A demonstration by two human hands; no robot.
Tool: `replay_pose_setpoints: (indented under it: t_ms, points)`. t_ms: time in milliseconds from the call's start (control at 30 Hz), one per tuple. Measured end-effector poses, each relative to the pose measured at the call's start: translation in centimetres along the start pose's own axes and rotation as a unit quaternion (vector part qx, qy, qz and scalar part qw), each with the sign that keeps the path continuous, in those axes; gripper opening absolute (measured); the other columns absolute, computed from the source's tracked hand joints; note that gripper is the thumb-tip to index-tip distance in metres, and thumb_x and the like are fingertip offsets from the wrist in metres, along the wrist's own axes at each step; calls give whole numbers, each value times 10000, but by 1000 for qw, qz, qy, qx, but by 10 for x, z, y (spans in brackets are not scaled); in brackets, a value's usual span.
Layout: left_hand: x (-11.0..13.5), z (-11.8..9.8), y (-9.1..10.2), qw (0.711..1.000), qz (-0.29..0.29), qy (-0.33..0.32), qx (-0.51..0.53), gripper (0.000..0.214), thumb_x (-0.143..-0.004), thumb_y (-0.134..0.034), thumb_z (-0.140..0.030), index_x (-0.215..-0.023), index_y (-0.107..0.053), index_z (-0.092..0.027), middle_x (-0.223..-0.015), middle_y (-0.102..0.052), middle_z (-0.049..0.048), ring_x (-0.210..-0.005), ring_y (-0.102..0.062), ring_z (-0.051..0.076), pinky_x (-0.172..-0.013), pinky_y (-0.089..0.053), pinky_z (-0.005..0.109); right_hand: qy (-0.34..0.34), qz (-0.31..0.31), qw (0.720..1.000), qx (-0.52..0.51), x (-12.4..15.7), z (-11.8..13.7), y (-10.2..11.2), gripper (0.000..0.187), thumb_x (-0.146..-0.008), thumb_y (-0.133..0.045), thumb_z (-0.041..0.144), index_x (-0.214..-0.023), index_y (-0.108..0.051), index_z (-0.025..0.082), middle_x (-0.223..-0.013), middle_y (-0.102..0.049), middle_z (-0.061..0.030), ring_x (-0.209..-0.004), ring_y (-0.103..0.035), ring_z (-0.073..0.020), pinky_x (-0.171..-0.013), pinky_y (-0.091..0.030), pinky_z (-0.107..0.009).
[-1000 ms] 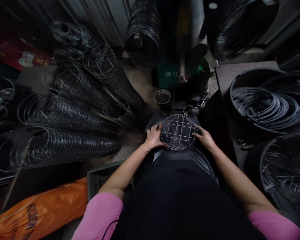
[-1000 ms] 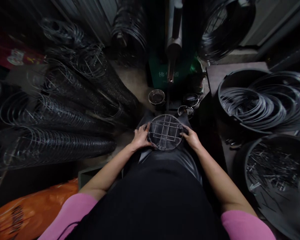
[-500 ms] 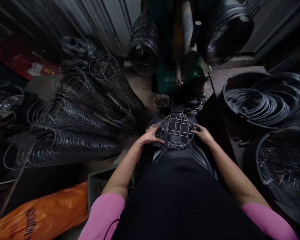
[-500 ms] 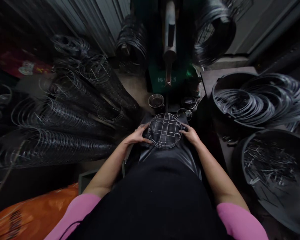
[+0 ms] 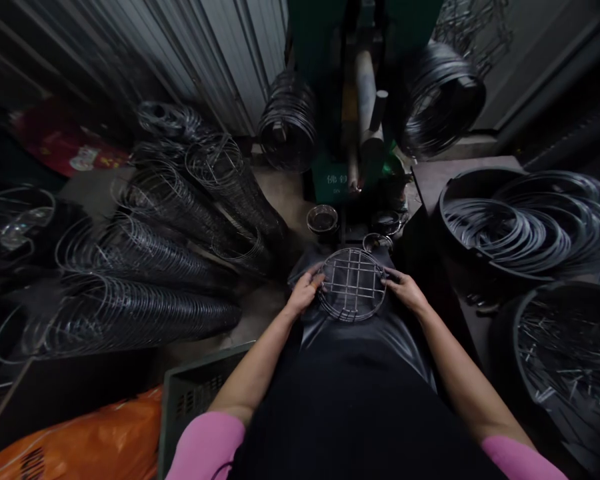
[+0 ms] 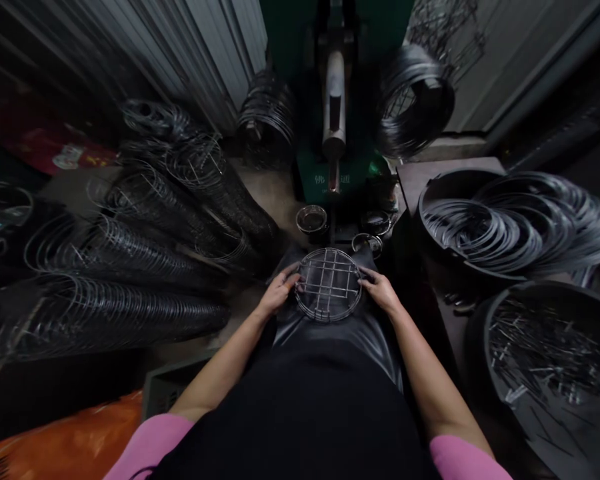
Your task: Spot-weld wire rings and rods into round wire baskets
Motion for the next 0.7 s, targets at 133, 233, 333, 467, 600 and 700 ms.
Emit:
replay_pose_setpoints:
  t_ms: [133, 233, 333, 467, 600, 700]
  points:
    - [6, 5, -1, 1000, -5, 8, -6, 557, -765, -581, -407, -1271, -470, -203, -833, -652, 30, -549, -555, 115, -562, -443, 244, 18, -56, 998, 17, 15, 6, 3, 332, -738, -586, 397, -978, -685, 191, -1014, -689, -68, -1020, -598, -241, -956, -409, -404]
    - [2, 1, 0, 999, 4, -1, -41, 541, -777, -568, -399, -1275, -473, -208, -831, -655, 27, -518, -552, 111, -531, -436, 238, 44, -64, 997, 25, 27, 13, -2, 381, -722, -603, 392, -1041, -657, 190, -1032, -682, -67, -1011, -599, -240, -940, -421, -393]
    - [-3, -3, -1, 997, 12, -8, -80, 529, -791, -548, -390, -1278, -472, -199, -815, -650, 28, -493, -550, 107, -507, -431, 231, 69, -74, 994, 35, 32, 20, -6, 391, -739, -583, 373, -1078, -638, 186, -1050, -676, -68, -1008, -600, -231, -925, -435, -374]
    - [-6, -5, -2, 993, 18, 15, -112, 525, -809, -523, -363, -1298, -443, -188, -811, -647, 22, -499, -555, 99, -520, -445, 222, 96, -77, 990, 66, 31, 29, -7, 380, -779, -526, 368, -1085, -638, 172, -1043, -679, -79, -972, -620, -230, -893, -461, -371]
    - [-7, -1, 0, 990, 21, 45, -132, 511, -829, -484, -316, -1318, -410, -186, -844, -647, 30, -505, -556, 90, -468, -414, 195, 125, -76, 984, 106, 26, 31, -8, 369, -770, -515, 357, -1043, -662, 156, -1016, -688, -98, -956, -631, -248, -874, -477, -379]
    - [-9, 3, 1, 989, 29, 53, -134, 544, -832, -476, -291, -1353, -356, -190, -881, -650, 42, -509, -563, 94, -429, -381, 186, 138, -79, 979, 125, 23, 27, -8, 370, -769, -505, 350, -1040, -665, 155, -1027, -684, -104, -958, -632, -251, -874, -480, -385]
Point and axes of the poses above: each hand's wrist, its own x-axis away from the middle knuckle, its own y-axis out of the back of the hand, z = x × y, the point moved 6 cm from there along -x, towards the middle knuckle
